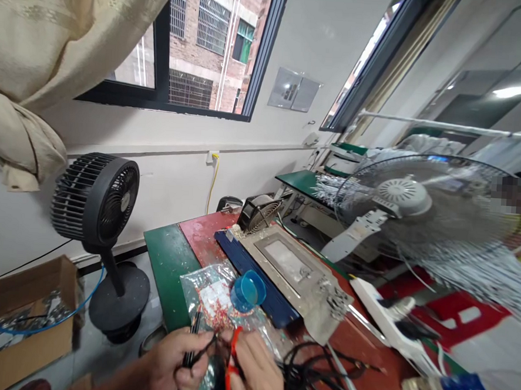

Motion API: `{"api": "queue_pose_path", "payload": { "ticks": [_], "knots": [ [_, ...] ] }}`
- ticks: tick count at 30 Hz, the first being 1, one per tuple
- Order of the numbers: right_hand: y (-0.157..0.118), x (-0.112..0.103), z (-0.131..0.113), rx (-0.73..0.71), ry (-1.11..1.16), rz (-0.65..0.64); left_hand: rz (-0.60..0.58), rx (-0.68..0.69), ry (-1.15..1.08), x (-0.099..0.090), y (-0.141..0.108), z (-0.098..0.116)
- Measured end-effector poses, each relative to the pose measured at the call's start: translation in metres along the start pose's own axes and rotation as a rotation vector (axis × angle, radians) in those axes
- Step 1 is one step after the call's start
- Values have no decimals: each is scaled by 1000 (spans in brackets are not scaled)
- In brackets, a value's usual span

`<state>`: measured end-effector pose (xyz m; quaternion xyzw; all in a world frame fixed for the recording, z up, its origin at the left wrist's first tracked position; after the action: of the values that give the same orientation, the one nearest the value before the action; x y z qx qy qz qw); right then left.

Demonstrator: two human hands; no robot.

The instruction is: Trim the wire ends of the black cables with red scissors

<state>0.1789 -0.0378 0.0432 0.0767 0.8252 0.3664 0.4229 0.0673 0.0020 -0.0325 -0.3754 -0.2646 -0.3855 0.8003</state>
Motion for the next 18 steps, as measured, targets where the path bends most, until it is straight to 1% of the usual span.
{"api": "queue_pose_path", "payload": {
  "ticks": [2,3,5,7,9,12,15,18],
  "knots": [
    [-1,1,-2,-38,-22,8,-31,-32,12,2,0,-2],
    [0,1,-3,-34,-23,14,-23,-26,5,2,0,-1],
    [3,1,-4,32,1,9,27,26,9,4,-1,3],
    [6,3,-1,184,65,-31,93,121,65,6,-3,10],
    [7,7,4,385,157,-80,138,203,153,9,-4,15],
    [1,13,11,648,294,-124,203,273,241,7,-4,17],
    [-4,19,16,792,425,-138,262,336,315,1,-3,17],
    [-8,23,19,892,536,-140,269,420,394,-3,-2,18]
  ]
}}
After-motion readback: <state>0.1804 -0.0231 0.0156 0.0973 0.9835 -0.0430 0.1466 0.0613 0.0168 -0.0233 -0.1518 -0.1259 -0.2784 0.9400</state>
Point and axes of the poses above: each hand's wrist, its own y-axis towards the middle knuckle, its own x-axis out of the palm, z = x × y, the point moved 6 cm from there along y, towards the middle knuckle, and after that the axes turned 1 degree about -z, right-handed, at the moved point
